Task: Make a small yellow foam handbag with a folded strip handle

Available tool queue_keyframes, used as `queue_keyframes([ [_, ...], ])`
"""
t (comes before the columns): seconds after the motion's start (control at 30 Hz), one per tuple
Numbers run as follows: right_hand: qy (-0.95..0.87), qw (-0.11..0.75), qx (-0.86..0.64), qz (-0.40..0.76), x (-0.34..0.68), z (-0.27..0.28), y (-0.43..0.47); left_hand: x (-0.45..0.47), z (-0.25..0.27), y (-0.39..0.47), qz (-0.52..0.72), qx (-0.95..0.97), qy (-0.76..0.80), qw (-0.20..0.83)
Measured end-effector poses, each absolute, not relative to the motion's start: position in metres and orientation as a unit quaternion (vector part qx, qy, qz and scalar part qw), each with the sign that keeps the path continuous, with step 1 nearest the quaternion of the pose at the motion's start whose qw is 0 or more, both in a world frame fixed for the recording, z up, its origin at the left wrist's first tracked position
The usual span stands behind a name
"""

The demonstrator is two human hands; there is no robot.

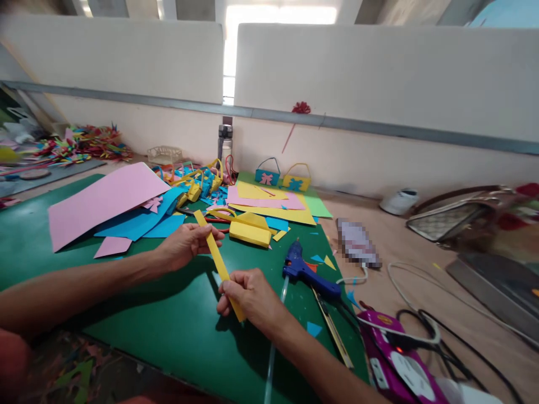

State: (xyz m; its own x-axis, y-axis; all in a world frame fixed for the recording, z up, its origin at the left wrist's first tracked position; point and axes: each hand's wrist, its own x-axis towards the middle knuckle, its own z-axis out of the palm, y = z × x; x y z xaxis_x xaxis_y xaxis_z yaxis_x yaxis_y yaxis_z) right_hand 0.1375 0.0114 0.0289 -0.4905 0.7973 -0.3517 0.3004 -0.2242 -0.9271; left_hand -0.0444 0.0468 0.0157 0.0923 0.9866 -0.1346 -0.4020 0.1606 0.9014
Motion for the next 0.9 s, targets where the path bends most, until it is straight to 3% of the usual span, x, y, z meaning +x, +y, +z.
queue_keyframes([
  [0.37,-0.58,0.227,-0.46,0.633,0.14,0.029,0.014,-0.087,0.025,0.079,0.602,0.308,0.435,0.595],
  [0.43,-0.573,0.257,-0.459,0.628,0.139,0.028,0.015,-0.08,0.022,0.071,0.567,0.315,0.427,0.63],
  [0.57,-0.56,0.258,-0.462,0.638,0.139,0.026,0.014,-0.047,0.012,0.04,0.376,0.405,0.384,0.74],
  [0.9,-0.54,0.203,-0.418,0.702,0.138,0.02,0.011,-0.022,0.016,0.022,0.408,0.467,0.458,0.637],
])
